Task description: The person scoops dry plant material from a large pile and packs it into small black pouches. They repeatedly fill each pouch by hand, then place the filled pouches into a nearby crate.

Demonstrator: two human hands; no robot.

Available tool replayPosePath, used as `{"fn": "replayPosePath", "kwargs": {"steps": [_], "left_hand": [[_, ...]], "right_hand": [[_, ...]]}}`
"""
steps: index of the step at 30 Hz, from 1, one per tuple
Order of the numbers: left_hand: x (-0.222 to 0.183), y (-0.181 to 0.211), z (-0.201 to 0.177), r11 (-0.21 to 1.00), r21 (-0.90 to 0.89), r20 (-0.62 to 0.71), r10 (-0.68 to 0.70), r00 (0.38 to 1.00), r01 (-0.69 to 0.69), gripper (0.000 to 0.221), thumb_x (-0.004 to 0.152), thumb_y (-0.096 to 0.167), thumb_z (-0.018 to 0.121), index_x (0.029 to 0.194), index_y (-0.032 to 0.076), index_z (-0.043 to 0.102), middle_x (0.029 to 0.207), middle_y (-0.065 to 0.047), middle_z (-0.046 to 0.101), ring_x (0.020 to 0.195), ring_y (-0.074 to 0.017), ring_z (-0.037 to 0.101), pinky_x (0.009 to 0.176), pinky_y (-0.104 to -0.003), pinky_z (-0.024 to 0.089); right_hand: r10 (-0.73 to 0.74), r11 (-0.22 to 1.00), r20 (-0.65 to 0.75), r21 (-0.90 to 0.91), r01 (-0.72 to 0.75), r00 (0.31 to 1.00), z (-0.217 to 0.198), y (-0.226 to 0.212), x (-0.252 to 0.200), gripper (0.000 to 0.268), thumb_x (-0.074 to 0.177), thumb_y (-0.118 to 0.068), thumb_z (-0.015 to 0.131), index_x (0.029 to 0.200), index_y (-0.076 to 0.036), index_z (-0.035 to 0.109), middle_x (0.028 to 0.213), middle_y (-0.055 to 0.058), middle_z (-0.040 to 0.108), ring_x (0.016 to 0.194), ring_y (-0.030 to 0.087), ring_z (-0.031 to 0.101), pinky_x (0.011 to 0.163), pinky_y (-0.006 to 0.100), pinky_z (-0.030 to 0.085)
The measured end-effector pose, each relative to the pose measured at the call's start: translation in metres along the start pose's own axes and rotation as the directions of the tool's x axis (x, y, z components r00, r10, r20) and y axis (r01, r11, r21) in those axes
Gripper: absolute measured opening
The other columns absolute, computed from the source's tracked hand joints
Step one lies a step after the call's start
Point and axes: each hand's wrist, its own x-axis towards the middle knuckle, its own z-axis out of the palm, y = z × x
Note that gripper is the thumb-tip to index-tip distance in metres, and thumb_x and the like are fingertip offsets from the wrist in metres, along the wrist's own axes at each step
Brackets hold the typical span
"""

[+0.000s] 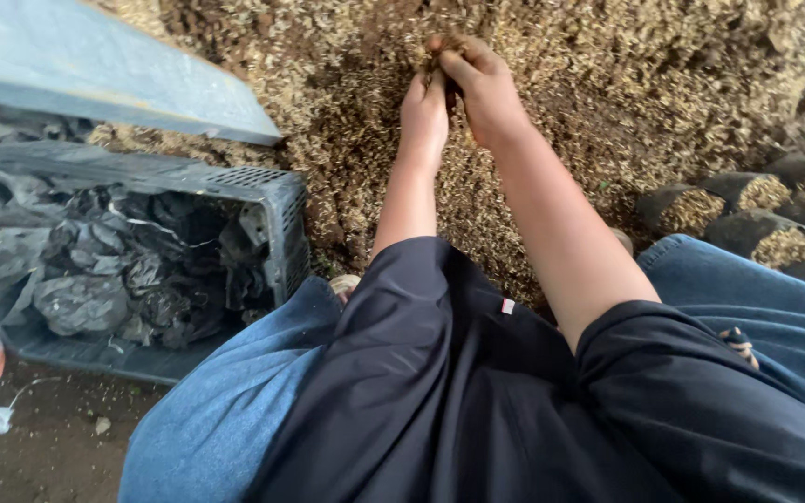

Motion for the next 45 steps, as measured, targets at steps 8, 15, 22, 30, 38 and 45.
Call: {"fn": "replayPosePath", "kwargs": {"steps": [8,15,22,30,38,45], "left_hand": [[-0.004,0.023,-0.001,0.492,0.868,-0.063,0.24,0.969,-0.065,0.041,0.099,0.042,0.052,0.122,0.011,0.066,0.122,-0.007,0.068,0.112,-0.0238,0.06,0.103,-0.048,0.04],[0.006,-0.009,-0.006,0.391,0.91,-0.051,0.434,0.899,-0.137,0.041,0.099,0.037,0.061,0.136,0.02,0.058,0.154,-0.013,0.042,0.144,-0.0362,0.035,0.12,-0.061,0.019],[0.013,-0.012,0.0,0.424,0.891,-0.034,0.411,0.911,-0.158,0.038,0.097,0.033,0.065,0.132,0.021,0.06,0.155,-0.014,0.042,0.145,-0.0394,0.033,0.119,-0.062,0.018],[0.002,-0.014,-0.001,0.47,0.863,-0.026,0.407,0.913,-0.185,0.033,0.096,0.032,0.067,0.128,0.023,0.063,0.153,-0.012,0.045,0.145,-0.0359,0.037,0.123,-0.058,0.022],[-0.006,-0.018,-0.008,0.413,0.909,-0.075,0.297,0.952,-0.057,0.063,0.098,0.04,0.064,0.151,0.019,0.036,0.163,-0.017,0.023,0.15,-0.041,0.021,0.121,-0.061,0.015],[-0.008,-0.024,-0.013,0.376,0.926,-0.104,0.153,0.983,0.039,0.072,0.1,0.045,0.062,0.157,0.021,0.024,0.168,-0.017,0.011,0.153,-0.0409,0.014,0.123,-0.062,0.011]], "right_hand": [[-0.104,0.689,-0.275,-0.713,-0.13,0.956,-0.029,-0.011,-0.001,0.043,0.1,-0.001,0.057,0.142,-0.009,0.053,0.143,0.01,0.055,0.124,0.02,0.055,0.099,0.027,0.047],[-0.327,0.249,-0.652,-0.758,-0.603,0.684,-0.181,0.005,-0.023,0.088,0.069,0.023,0.049,0.146,-0.018,0.054,0.15,0.012,0.044,0.127,0.033,0.052,0.096,0.039,0.051],[-0.092,0.238,-0.622,-0.772,-0.589,0.778,-0.23,0.03,-0.015,0.046,0.089,0.014,0.055,0.131,-0.005,0.056,0.135,0.014,0.051,0.12,0.027,0.058,0.105,0.033,0.053],[0.12,0.599,-0.749,-0.469,-0.649,0.652,-0.136,-0.031,-0.023,0.022,0.093,-0.005,0.062,0.113,-0.007,0.07,0.096,0.007,0.073,0.075,0.013,0.072,0.068,0.025,0.063],[0.194,0.672,-0.461,-0.58,-0.46,0.866,-0.054,-0.037,-0.019,0.041,0.095,-0.012,0.056,0.136,-0.014,0.052,0.14,0.0,0.054,0.099,0.013,0.067,0.084,0.029,0.058],[-0.245,0.279,-0.532,-0.839,-0.467,0.811,-0.089,0.025,-0.081,0.021,0.094,-0.008,0.065,0.112,-0.007,0.075,0.123,0.012,0.067,0.117,0.027,0.057,0.104,0.038,0.047]]}}
